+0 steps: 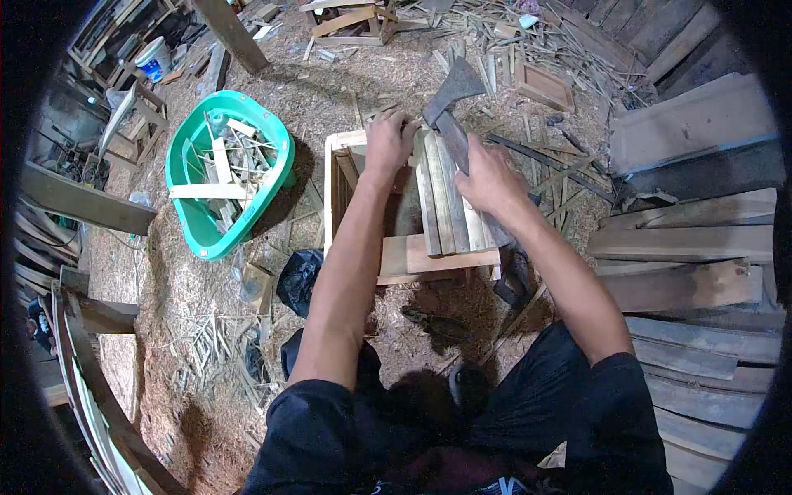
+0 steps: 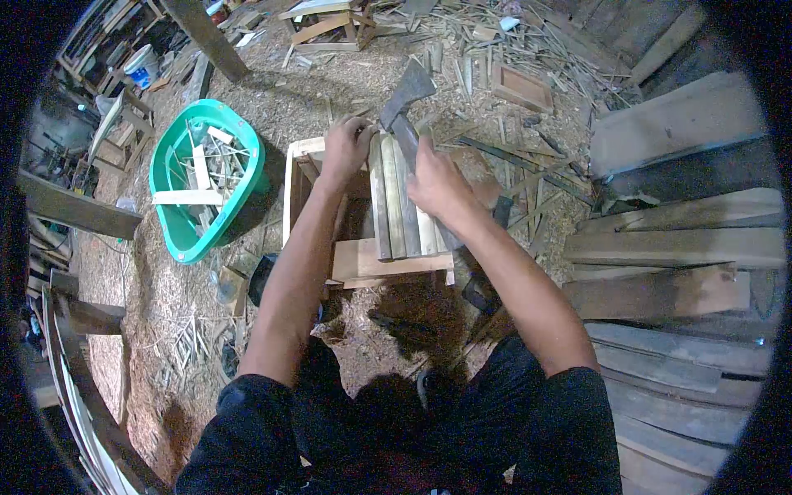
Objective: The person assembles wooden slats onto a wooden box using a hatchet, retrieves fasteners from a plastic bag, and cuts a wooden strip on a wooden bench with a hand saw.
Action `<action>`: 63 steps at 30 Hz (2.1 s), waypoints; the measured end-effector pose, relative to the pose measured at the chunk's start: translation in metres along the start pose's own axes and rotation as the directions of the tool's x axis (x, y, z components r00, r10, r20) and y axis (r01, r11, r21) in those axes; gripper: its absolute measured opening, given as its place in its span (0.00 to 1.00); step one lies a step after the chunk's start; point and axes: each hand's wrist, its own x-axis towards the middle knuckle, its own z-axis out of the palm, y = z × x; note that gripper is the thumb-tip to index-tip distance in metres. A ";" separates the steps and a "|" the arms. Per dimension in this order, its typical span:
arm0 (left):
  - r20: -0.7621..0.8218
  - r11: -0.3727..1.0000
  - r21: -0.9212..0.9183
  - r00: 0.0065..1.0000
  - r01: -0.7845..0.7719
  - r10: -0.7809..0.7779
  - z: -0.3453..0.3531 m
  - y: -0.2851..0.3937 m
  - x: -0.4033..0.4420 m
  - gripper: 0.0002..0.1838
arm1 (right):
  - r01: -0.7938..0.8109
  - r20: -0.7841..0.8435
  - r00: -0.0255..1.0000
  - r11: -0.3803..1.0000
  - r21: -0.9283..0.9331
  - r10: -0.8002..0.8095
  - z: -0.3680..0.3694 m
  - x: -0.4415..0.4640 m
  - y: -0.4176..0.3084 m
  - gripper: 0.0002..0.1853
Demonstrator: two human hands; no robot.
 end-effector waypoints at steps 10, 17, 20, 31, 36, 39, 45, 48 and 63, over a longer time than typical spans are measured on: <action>0.242 0.857 -0.127 0.854 0.499 -0.461 -0.004 0.008 0.015 0.12 | -0.069 0.039 0.997 0.997 -0.043 0.070 0.002 0.006 0.006 0.33; 0.038 0.899 -0.336 0.958 0.281 -0.285 -0.010 0.005 0.004 0.11 | -0.078 0.025 0.997 0.996 -0.048 0.079 0.001 0.005 0.007 0.31; 0.108 0.884 -0.378 0.962 0.274 -0.252 -0.018 0.010 0.000 0.12 | -0.062 0.008 0.998 0.998 -0.032 0.062 0.004 0.005 0.014 0.30; 0.412 0.796 -0.450 0.885 0.405 -0.217 -0.079 0.081 -0.054 0.13 | 0.137 -0.277 0.957 0.972 0.189 -0.081 0.022 -0.001 0.046 0.25; 0.282 0.770 -0.598 0.958 0.221 -0.056 -0.065 0.143 -0.071 0.15 | 0.097 -0.383 0.924 0.963 0.253 0.007 0.017 -0.035 0.067 0.25; 0.490 0.835 -0.438 0.867 0.334 -0.090 -0.073 0.165 -0.069 0.25 | -0.049 -0.256 0.952 0.910 0.412 0.167 0.001 -0.072 0.066 0.27; 0.281 0.960 0.209 0.929 0.186 -0.241 -0.041 0.137 -0.092 0.40 | -0.147 -0.294 0.933 0.965 0.217 0.208 0.057 -0.095 0.135 0.30; 0.366 0.939 -0.019 0.877 0.342 -0.312 -0.036 0.122 -0.095 0.40 | -0.313 -0.082 0.941 0.938 0.151 0.327 0.066 -0.112 0.121 0.25; 0.518 0.921 0.120 0.814 -0.371 0.261 -0.135 0.118 -0.185 0.35 | -0.006 0.294 0.954 0.982 -0.187 0.062 0.185 -0.173 0.182 0.37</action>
